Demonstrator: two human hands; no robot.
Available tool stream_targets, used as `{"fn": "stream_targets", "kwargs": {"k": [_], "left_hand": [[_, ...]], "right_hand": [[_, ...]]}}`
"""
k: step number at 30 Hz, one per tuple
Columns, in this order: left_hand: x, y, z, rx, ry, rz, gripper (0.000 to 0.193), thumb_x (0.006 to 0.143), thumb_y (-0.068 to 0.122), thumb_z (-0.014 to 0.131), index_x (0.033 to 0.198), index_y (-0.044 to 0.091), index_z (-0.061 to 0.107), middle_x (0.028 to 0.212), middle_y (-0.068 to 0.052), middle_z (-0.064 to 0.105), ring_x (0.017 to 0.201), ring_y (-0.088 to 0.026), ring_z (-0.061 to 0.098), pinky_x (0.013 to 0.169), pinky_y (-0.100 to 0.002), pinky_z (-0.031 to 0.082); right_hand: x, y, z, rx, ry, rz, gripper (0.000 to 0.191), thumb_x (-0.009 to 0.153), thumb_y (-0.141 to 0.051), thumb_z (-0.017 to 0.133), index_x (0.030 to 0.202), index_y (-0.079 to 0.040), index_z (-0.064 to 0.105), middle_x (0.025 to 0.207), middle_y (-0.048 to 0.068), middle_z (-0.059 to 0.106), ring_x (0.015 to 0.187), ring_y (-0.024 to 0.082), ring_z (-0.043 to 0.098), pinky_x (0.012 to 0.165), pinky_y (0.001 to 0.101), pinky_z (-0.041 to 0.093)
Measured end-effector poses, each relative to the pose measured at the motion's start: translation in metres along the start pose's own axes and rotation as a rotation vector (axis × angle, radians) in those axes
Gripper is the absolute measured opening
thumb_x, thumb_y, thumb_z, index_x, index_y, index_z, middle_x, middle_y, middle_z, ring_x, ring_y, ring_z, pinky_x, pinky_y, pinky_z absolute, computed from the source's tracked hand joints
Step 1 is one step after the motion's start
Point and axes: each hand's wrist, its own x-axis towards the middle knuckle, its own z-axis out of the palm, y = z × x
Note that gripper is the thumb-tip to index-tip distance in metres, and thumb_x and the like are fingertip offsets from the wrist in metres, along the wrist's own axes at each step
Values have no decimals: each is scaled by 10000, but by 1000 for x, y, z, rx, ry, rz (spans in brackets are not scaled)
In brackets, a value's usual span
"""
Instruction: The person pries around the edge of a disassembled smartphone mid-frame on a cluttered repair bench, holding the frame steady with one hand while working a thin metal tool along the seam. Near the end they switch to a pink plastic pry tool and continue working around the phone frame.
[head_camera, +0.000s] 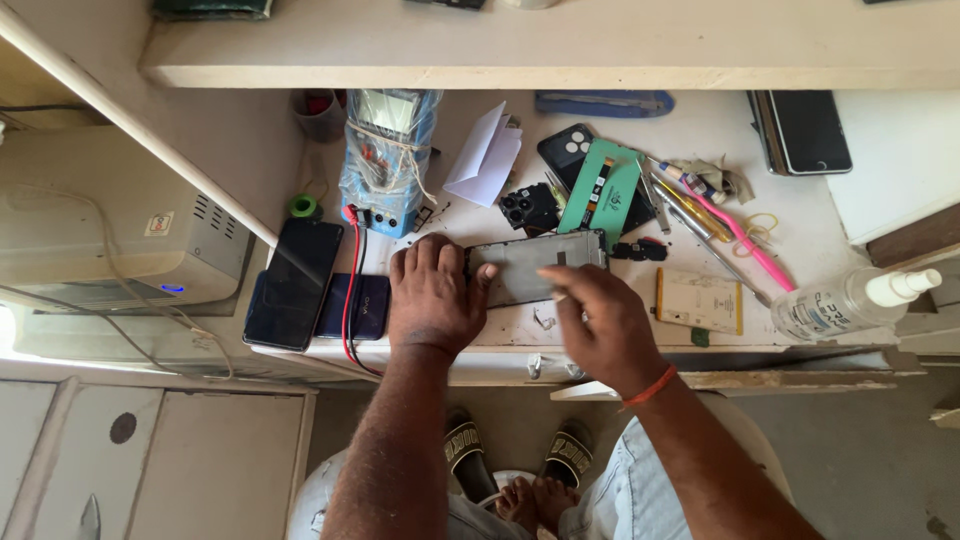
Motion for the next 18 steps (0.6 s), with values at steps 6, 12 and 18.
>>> {"fn": "stream_targets", "kwargs": {"k": [6, 12, 18], "left_hand": [[-1, 1, 0, -17, 13, -8, 468, 986, 496, 564, 1076, 38, 606, 1233, -152, 573, 1214, -352, 515, 1082, -533, 336], [0, 1, 0, -14, 32, 14, 470, 991, 491, 578, 1072, 29, 606, 1221, -163, 574, 1200, -355, 521, 1070, -538, 339], [0, 1, 0, -6, 31, -2, 479, 990, 502, 562, 1067, 32, 610, 1227, -158, 577, 1208, -355, 520, 1079, -530, 339]], "right_hand": [[9, -12, 6, -226, -91, 74, 255, 818, -76, 729, 1064, -108, 788, 797, 77, 659, 732, 295, 656, 666, 407, 534], [7, -12, 16, -361, -83, -34, 249, 730, -35, 702, 962, -118, 740, 815, 72, 615, 814, 308, 644, 756, 430, 530], [9, -11, 24, -396, -154, 60, 246, 736, 1, 673, 953, -94, 610, 908, 78, 637, 869, 315, 650, 785, 461, 507]]}}
